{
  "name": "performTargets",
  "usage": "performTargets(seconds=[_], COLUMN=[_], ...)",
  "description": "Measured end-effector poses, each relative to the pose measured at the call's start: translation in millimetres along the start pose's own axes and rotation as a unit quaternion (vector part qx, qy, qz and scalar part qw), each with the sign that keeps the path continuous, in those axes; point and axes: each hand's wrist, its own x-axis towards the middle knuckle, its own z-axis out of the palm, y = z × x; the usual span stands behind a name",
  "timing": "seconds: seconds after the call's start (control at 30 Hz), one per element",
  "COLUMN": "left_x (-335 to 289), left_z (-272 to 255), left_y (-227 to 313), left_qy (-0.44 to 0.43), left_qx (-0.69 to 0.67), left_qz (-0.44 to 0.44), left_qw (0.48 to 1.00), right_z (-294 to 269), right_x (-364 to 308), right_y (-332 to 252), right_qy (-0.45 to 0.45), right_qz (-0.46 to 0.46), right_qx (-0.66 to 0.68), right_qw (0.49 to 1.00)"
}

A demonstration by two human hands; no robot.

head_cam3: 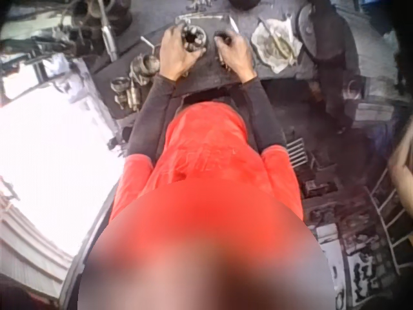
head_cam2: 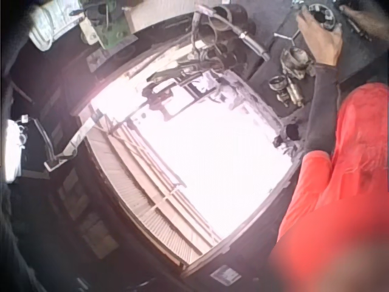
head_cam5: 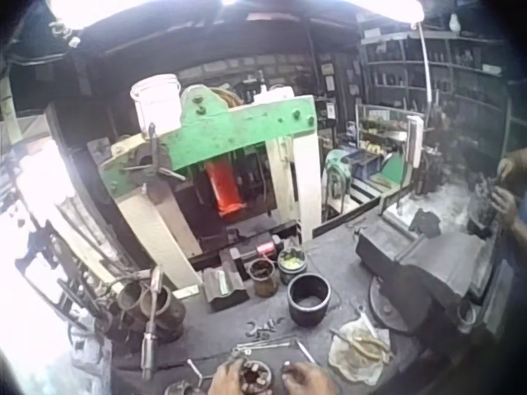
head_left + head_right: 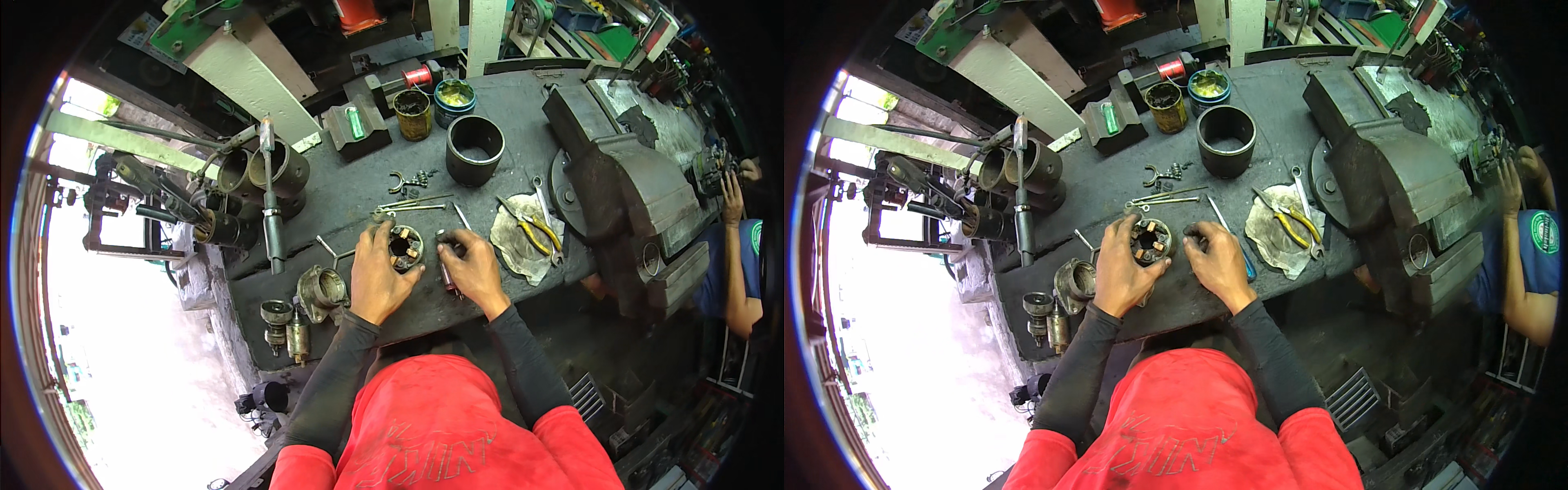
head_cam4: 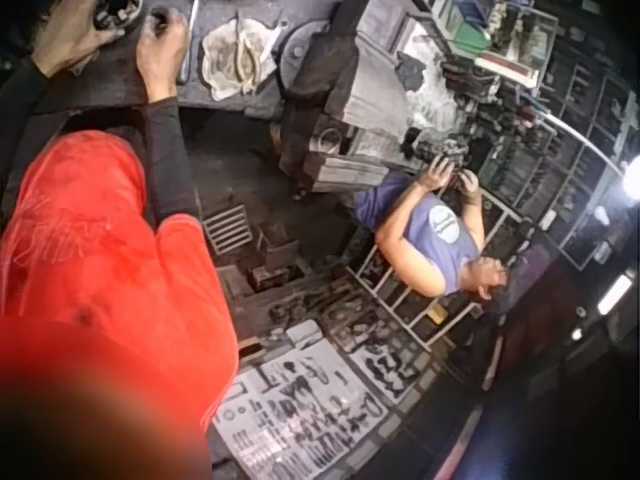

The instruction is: The person disassembles and reassembles small electromechanical components on a workbench. They use a T-handle wrench to loosen screws, separate housings, and then reattach parts by hand and with the wrench. The person handles multiple small metal housings, screws, and internal components throughout the process.

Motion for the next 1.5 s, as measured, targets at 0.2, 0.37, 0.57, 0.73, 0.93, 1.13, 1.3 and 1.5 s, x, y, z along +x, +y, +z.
performTargets(seconds=[0.2,0.37,0.57,0.73,0.93,1.13,1.3,1.5], left_x=[15,32,52,60,61,59,58,58], left_z=[-17,-28,-24,-20,-19,-18,-16,-14], left_y=[-21,-33,-32,-34,-38,-38,-42,-45], left_qy=[-0.048,-0.052,-0.097,-0.103,-0.104,-0.092,-0.094,-0.081], left_qx=[-0.075,-0.137,-0.114,-0.092,-0.127,-0.122,-0.121,-0.122], left_qz=[0.04,0.012,-0.001,0.019,0.01,0.02,0.01,0.026], left_qw=[0.995,0.989,0.989,0.99,0.986,0.988,0.988,0.989], right_z=[18,44,61,73,84,77,71,68], right_x=[14,10,7,5,6,8,6,6], right_y=[-13,-18,-19,-19,-13,-7,-8,-8], right_qy=[-0.03,-0.02,0.033,0.08,0.13,0.113,0.06,0.065], right_qz=[-0.022,-0.009,-0.011,-0.006,-0.057,-0.103,-0.023,-0.061], right_qx=[0.038,0.018,-0.024,-0.044,-0.082,-0.036,0.03,-0.02], right_qw=[0.999,1.0,0.999,0.996,0.986,0.988,0.997,0.996])
